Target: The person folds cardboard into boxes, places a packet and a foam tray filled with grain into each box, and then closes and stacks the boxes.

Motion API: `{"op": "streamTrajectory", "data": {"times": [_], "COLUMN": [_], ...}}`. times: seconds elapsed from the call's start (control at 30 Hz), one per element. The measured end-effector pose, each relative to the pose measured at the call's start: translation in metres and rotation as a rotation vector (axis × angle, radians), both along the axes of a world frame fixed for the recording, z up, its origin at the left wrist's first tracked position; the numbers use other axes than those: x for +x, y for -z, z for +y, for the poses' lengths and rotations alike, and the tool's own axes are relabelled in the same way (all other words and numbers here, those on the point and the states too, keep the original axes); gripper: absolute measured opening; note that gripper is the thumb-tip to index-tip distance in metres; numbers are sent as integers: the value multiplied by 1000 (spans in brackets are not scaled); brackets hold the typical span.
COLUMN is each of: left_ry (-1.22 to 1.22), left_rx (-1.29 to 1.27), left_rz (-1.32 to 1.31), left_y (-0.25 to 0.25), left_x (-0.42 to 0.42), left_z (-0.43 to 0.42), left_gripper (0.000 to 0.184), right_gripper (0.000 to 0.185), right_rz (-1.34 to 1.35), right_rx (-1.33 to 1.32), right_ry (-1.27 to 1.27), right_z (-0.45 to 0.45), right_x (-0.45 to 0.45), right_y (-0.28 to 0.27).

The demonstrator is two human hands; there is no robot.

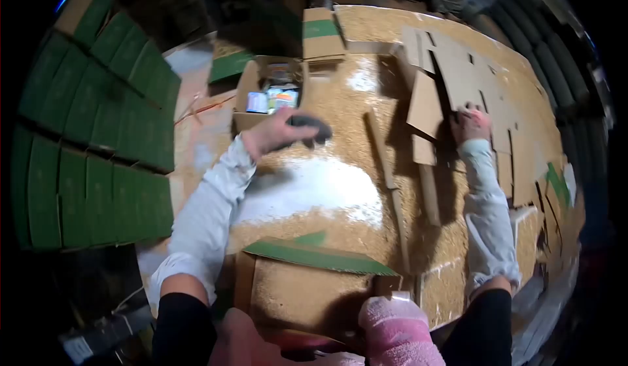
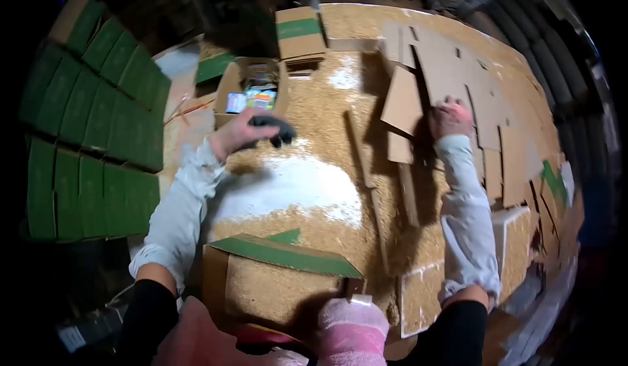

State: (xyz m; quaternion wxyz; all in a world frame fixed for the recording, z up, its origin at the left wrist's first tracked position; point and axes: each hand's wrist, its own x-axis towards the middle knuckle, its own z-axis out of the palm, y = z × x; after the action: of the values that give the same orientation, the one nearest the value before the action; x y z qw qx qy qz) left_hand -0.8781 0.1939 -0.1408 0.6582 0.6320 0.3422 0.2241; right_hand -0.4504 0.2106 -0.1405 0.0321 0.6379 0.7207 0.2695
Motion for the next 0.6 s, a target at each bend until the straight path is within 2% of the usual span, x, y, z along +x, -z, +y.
{"op": "streamTrajectory", "data": {"times": [0.03, 0.1, 0.17, 0.23, 0.3, 0.4, 0.43, 0.5, 0.53, 0.57, 0.6], "left_ry": [-288, -709, -629, -387, -190, -466, -525, -645, -584, -509, -480], "left_rx": [198, 437, 524, 505, 619, 948, 823, 553, 442, 365, 430], "left_rz": [78, 762, 1190, 1362, 1432, 1326, 1264, 1131, 1124, 1149, 1152], "left_y": [1, 19, 41, 43, 68, 123, 106, 69, 57, 69, 97], "left_x": [-17, -57, -71, -51, -37, -53, -52, -53, -53, -54, -57], "left_z": [27, 86, 112, 105, 103, 106, 100, 83, 79, 85, 91], "left_gripper": [32, 46, 54, 63, 55, 44, 42, 38, 47, 59, 63], "right_gripper": [16, 6, 13, 12, 14, 19, 19, 20, 21, 20, 20], "right_rz": [67, 280, 388, 609, 771, 1058, 1254, 1417, 1369, 1536, 1552], "right_rx": [146, 310, 423, 491, 484, 393, 440, 423, 419, 409, 409], "right_ry": [-53, -237, -347, -356, -345, -301, -309, -209, -173, -173, -156], "right_z": [6, -27, -53, -67, -81, -100, -105, -114, -120, -123, -127], "right_x": [5, -33, -53, -53, -62, -66, -69, -66, -76, -80, -84], "right_y": [7, -48, -80, -80, -81, -78, -73, -67, -73, -71, -69]}}
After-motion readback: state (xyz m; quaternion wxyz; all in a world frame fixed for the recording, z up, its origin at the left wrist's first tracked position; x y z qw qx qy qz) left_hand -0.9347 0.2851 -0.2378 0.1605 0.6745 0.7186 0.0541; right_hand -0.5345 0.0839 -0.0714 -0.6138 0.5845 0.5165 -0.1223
